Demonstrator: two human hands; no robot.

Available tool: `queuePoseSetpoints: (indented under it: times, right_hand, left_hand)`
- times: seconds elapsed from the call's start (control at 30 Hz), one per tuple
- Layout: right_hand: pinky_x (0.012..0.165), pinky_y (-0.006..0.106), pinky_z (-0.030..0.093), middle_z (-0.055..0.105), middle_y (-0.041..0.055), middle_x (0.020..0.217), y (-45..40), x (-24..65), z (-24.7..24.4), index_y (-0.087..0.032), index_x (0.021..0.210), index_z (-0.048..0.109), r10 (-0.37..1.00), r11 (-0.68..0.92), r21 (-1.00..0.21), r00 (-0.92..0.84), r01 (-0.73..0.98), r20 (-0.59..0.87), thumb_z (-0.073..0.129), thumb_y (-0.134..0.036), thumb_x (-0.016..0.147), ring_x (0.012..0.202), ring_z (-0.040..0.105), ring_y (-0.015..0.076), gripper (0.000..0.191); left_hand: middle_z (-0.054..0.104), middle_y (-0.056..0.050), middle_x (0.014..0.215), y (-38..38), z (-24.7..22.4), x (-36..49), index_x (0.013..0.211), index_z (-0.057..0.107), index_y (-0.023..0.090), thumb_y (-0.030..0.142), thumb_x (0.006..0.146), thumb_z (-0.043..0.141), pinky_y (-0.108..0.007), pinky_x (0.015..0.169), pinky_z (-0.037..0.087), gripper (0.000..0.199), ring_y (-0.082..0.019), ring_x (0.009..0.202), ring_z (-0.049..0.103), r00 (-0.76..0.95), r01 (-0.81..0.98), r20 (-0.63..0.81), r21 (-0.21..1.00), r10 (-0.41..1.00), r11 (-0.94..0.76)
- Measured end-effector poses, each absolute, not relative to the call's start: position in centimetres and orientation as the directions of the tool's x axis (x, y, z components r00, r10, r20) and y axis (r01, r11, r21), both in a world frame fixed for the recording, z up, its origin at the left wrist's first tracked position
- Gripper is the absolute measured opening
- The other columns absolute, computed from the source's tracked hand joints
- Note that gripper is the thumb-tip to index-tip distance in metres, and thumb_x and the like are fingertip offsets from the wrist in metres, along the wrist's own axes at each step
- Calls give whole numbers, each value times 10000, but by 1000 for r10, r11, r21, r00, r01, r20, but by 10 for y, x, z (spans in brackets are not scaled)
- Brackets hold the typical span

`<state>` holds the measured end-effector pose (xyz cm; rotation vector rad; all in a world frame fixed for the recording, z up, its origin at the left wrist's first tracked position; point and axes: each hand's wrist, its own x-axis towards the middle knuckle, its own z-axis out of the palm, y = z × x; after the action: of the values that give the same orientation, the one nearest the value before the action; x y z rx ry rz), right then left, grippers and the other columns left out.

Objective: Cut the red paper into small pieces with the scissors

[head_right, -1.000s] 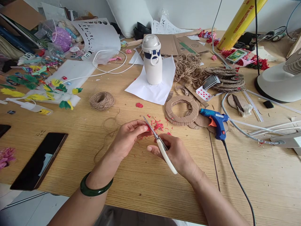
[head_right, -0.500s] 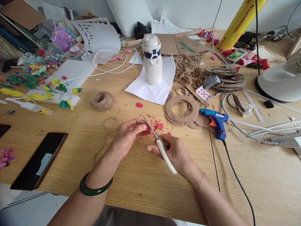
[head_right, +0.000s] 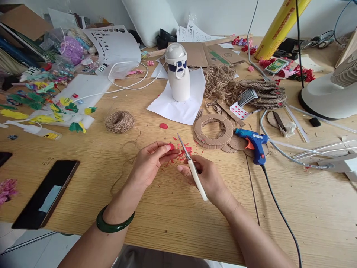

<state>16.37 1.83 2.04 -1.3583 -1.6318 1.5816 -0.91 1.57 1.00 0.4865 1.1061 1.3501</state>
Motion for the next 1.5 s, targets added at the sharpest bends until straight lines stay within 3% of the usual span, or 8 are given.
queuePoseSetpoints:
  times: [0.3, 0.43, 0.57, 0.83, 1.07, 1.33, 1.5]
  right_hand:
    - [411, 230, 304, 451, -53, 566, 18, 159, 18, -164, 815, 582, 899, -247, -950, -322, 188, -298, 754, -542, 721, 479, 403, 93, 425]
    - [506, 245, 413, 587, -6, 715, 14, 156, 16, -175, 994, 578, 954, -191, -981, -230, 30, -193, 744, -462, 752, 582, 508, 122, 411]
    - [602, 267, 468, 649, 39, 875, 13, 156, 16, -193, 1036, 547, 976, -148, -987, -172, -60, -136, 763, -425, 737, 690, 570, 142, 436]
    - [531, 244, 404, 605, -8, 765, 15, 156, 16, -186, 958, 556, 975, -185, -979, -142, -84, -172, 777, -396, 706, 572, 478, 99, 396]
    - [476, 234, 346, 548, -46, 666, 16, 158, 18, -172, 965, 539, 941, -274, -959, -229, -77, -250, 780, -417, 692, 533, 451, 92, 439]
    - [471, 230, 337, 592, -22, 693, 16, 159, 15, -149, 985, 537, 910, -278, -960, -330, -36, -252, 798, -359, 665, 543, 464, 95, 463]
    - [483, 244, 357, 524, -54, 636, 18, 159, 19, -168, 959, 524, 926, -287, -956, -270, -55, -262, 750, -354, 705, 541, 476, 106, 387]
  left_hand:
    - [765, -97, 805, 17, 2, -9, 796, 699, 93, 262, 701, 791, -353, 843, 575, 215, -198, 799, 735, -243, -503, -344, 844, 907, 186]
    - [763, -64, 815, 11, 1, 1, 779, 730, 125, 301, 695, 795, -351, 837, 574, 206, -185, 800, 719, -206, -466, -328, 861, 922, 203]
    - [765, -55, 841, 2, 1, 17, 774, 751, 155, 320, 722, 770, -342, 833, 565, 175, -190, 834, 707, -163, -434, -311, 875, 936, 215]
    - [759, -53, 850, -9, 10, 29, 742, 730, 154, 296, 746, 755, -339, 845, 557, 144, -199, 867, 702, -162, -387, -309, 894, 937, 227]
    - [764, -72, 955, -15, 10, 20, 867, 763, 170, 346, 808, 689, -332, 839, 560, 200, -200, 899, 705, -74, -452, -368, 841, 927, 298]
    - [741, -41, 812, -20, 9, 7, 790, 755, 171, 362, 735, 771, -297, 820, 539, 199, -170, 802, 676, -113, -132, -278, 956, 954, 263]
    - [734, -32, 779, -21, 11, 1, 765, 759, 165, 350, 716, 786, -305, 781, 563, 194, -153, 745, 663, -159, -238, -351, 921, 923, 310]
